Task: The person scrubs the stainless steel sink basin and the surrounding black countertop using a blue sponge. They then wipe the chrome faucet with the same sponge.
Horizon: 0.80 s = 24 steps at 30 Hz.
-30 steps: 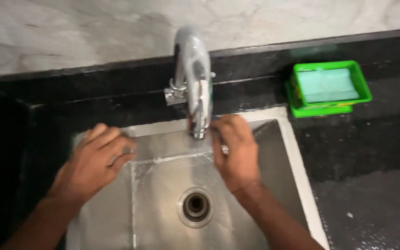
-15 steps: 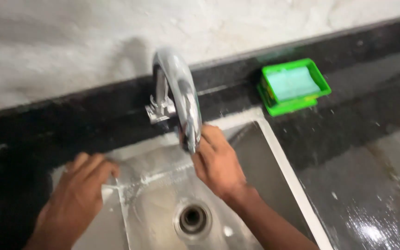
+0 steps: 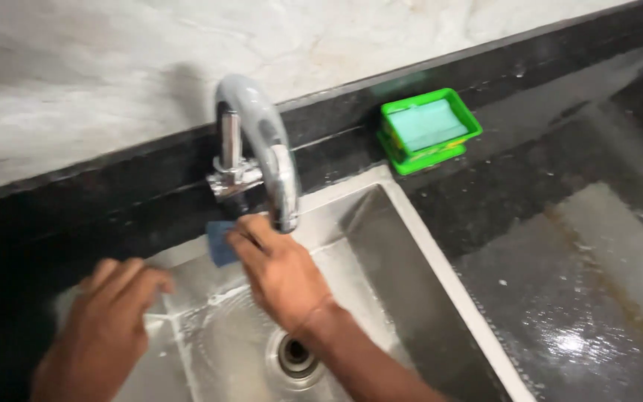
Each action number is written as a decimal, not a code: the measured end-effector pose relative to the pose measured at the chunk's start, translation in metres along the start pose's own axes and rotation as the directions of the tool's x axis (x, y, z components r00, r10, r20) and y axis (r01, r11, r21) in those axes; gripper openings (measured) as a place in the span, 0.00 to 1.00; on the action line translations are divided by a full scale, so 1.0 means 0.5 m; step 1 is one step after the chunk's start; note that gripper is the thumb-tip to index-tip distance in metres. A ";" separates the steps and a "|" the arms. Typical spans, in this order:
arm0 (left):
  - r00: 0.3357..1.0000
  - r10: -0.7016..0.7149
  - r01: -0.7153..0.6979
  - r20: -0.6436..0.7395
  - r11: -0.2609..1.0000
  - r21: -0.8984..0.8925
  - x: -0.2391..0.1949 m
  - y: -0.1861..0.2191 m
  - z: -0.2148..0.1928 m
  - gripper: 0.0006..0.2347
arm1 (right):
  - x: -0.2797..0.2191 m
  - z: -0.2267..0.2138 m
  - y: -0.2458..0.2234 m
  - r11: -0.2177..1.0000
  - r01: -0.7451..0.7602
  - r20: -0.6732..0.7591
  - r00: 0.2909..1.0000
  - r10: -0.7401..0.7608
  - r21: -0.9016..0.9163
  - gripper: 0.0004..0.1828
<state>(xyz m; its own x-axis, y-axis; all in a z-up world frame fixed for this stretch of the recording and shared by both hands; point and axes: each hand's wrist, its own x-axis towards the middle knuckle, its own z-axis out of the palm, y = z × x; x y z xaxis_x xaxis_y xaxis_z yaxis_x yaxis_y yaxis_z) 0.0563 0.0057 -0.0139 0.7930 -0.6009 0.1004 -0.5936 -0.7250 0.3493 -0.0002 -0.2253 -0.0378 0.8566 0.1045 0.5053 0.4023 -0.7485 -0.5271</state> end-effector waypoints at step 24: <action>0.938 -0.030 -0.062 -0.347 0.966 -0.251 -0.059 -0.032 -0.031 0.17 | 0.076 0.124 -0.147 0.991 0.054 -0.114 0.993 -0.041 0.120 0.14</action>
<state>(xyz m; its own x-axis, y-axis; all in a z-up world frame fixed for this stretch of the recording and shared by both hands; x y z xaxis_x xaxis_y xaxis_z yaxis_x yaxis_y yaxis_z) 0.0444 0.0404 -0.0078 0.8085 -0.4254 0.4067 -0.5885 -0.5782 0.5651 0.0228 -0.1256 -0.0225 0.7970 0.0592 0.6011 0.4840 -0.6579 -0.5770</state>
